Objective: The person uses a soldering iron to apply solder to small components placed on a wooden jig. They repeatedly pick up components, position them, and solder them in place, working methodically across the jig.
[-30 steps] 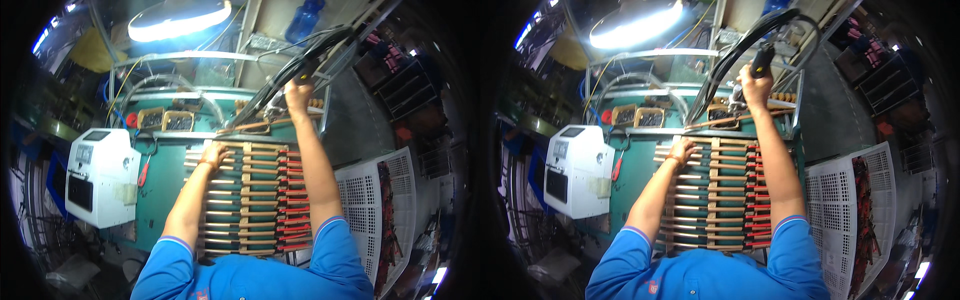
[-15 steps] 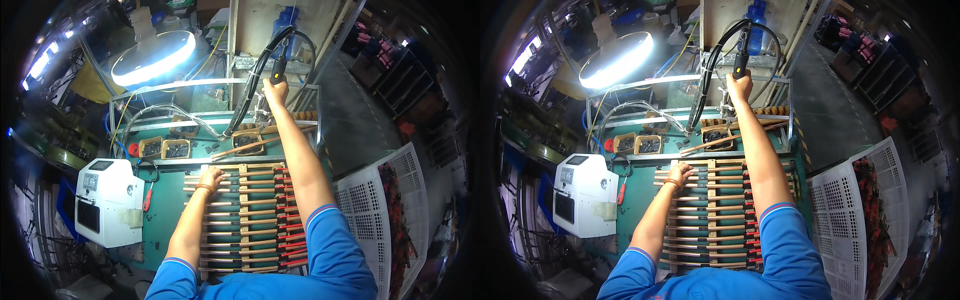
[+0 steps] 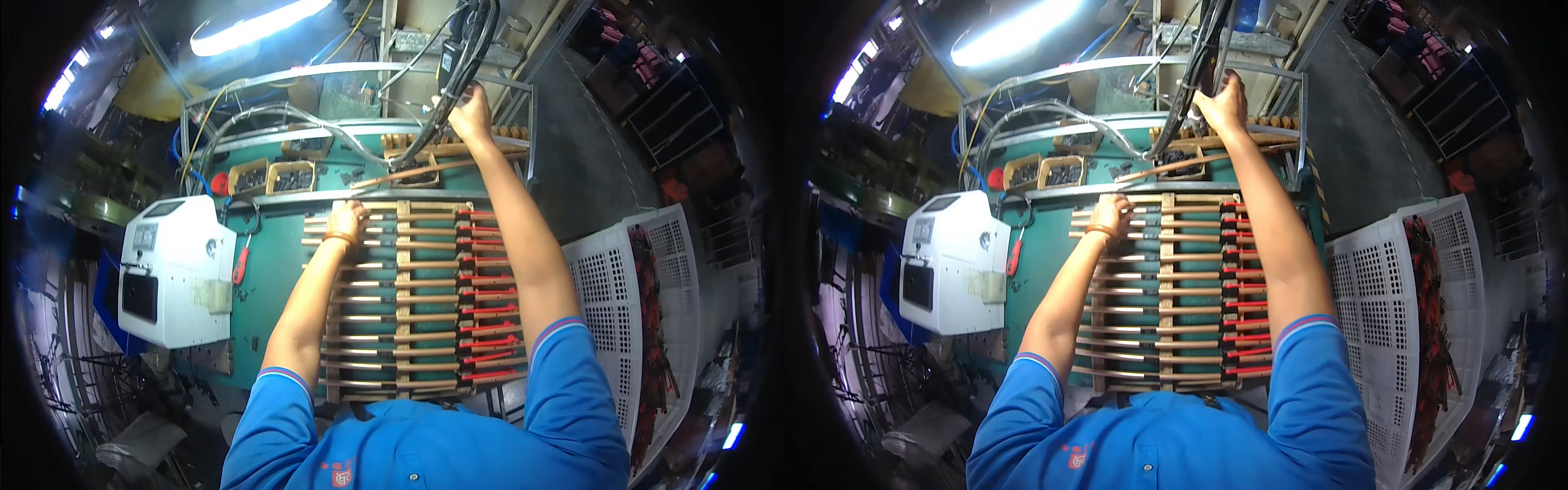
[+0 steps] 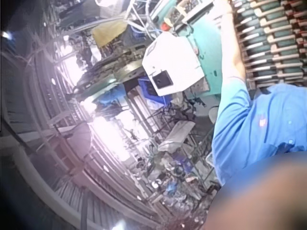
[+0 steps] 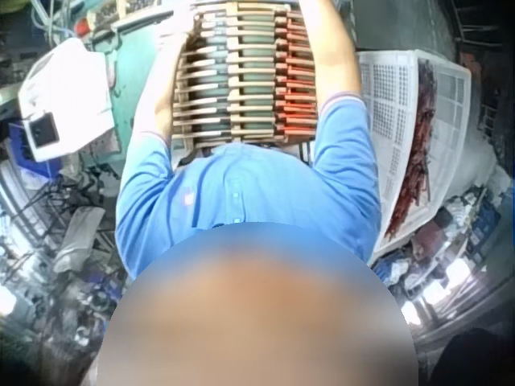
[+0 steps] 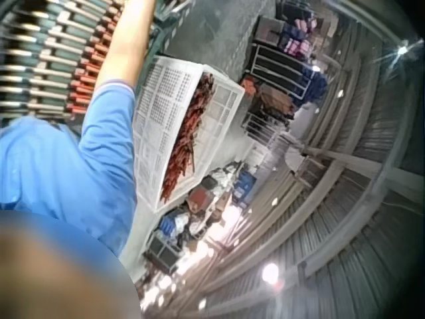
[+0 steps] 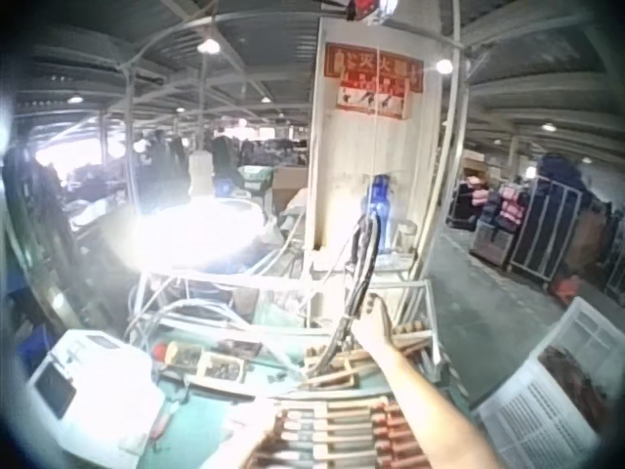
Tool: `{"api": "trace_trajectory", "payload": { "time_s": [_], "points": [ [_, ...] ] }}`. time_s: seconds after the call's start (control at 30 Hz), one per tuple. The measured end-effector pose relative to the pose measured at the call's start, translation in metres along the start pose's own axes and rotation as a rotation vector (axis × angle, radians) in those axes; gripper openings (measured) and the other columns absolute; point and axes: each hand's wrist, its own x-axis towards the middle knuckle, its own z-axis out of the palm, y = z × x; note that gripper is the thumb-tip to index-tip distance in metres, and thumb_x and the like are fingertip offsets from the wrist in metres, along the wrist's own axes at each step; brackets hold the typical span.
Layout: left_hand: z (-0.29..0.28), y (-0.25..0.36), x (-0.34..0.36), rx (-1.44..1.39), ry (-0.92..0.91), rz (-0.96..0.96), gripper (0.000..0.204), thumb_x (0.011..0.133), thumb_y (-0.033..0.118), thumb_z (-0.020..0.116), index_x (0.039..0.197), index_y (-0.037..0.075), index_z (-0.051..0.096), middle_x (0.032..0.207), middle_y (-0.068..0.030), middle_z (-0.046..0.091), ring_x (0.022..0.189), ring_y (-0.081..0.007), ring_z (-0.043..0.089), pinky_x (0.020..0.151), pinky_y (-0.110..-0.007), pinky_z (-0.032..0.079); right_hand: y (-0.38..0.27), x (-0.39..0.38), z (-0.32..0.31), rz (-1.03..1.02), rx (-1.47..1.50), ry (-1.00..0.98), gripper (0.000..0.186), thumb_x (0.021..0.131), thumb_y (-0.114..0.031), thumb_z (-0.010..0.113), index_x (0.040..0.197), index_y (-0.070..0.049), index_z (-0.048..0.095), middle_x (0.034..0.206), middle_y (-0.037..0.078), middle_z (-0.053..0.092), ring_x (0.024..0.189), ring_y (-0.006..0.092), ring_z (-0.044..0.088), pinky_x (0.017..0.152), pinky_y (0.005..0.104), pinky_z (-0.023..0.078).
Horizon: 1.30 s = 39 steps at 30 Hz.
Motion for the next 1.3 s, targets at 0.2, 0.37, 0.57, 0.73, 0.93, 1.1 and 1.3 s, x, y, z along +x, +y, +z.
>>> {"api": "trace_trajectory", "payload": {
  "time_s": [0.2,0.37,0.57,0.73,0.93,1.1,1.3],
  "points": [
    [-0.054,0.128,-0.111,-0.631,0.022,-0.17,0.017,0.084,0.008,0.063,0.1,0.003,0.065,0.094,-0.0099,0.066,0.087,-0.0215,0.064,0.077,-0.033,0.051,0.08,-0.168,-0.093,-0.092,-0.271,-0.417,0.052,0.075,-0.02,0.07,0.121,-0.005,0.05,0.114,0.017,0.056,0.108,0.0347,0.054,0.092,0.0417,0.044],
    [-0.005,0.236,-0.271,-1.431,-0.957,-0.52,0.021,0.089,0.015,0.063,0.105,0.001,0.067,0.095,-0.0052,0.067,0.086,-0.01,0.061,0.079,-0.026,0.05,0.11,-0.212,-0.123,-0.236,-0.498,-0.607,0.057,0.073,-0.019,0.069,0.124,-0.005,0.049,0.126,0.016,0.049,0.117,0.0354,0.046,0.098,0.0431,0.04],
    [0.036,0.269,-0.316,-1.128,-0.787,-0.907,0.037,0.089,0.022,0.065,0.116,-0.003,0.06,0.101,-0.0086,0.067,0.094,-0.0118,0.061,0.078,-0.025,0.05,0.118,-0.163,-0.073,-0.441,-0.426,-0.88,0.067,0.075,-0.041,0.069,0.129,-0.006,0.047,0.129,0.014,0.049,0.123,0.0307,0.043,0.103,0.0412,0.034],
    [0.091,0.3,-0.334,-1.887,-0.043,-1.106,0.03,0.092,0.028,0.061,0.107,0.002,0.057,0.097,-0.0058,0.064,0.08,-0.0105,0.059,0.072,-0.026,0.047,0.115,-0.181,-0.013,-0.631,-0.586,-1.011,0.098,0.058,-0.049,0.077,0.137,-0.009,0.037,0.129,0.022,0.047,0.117,0.0396,0.048,0.099,0.0472,0.04],
    [0.117,0.329,-0.266,-2.176,0.881,-1.25,0.019,0.084,0.017,0.07,0.098,0.01,0.06,0.096,-0.0059,0.065,0.095,-0.0192,0.064,0.071,-0.031,0.053,0.1,-0.177,-0.013,-0.706,-0.618,-1.064,0.09,0.06,-0.034,0.07,0.137,-0.004,0.035,0.119,0.025,0.053,0.109,0.0384,0.054,0.093,0.0447,0.044],
    [0.11,0.336,-0.25,-2.045,1.006,-1.439,0.025,0.081,0.025,0.073,0.097,0.011,0.058,0.091,-0.0038,0.063,0.084,-0.0165,0.063,0.063,-0.029,0.05,0.099,-0.161,-0.016,-0.616,-0.538,-1.227,0.092,0.06,-0.031,0.068,0.14,-0.005,0.03,0.131,0.024,0.045,0.119,0.0384,0.048,0.099,0.0434,0.041],
    [0.135,0.328,-0.251,-1.991,1.052,-1.367,0.025,0.082,0.028,0.073,0.096,0.011,0.059,0.078,-0.0025,0.064,0.069,-0.0162,0.062,0.064,-0.031,0.053,0.11,-0.16,-0.015,-0.639,-0.405,-1.179,0.09,0.061,-0.023,0.067,0.141,-0.005,0.03,0.124,0.022,0.047,0.116,0.0373,0.047,0.098,0.0438,0.04]
  ]
}}
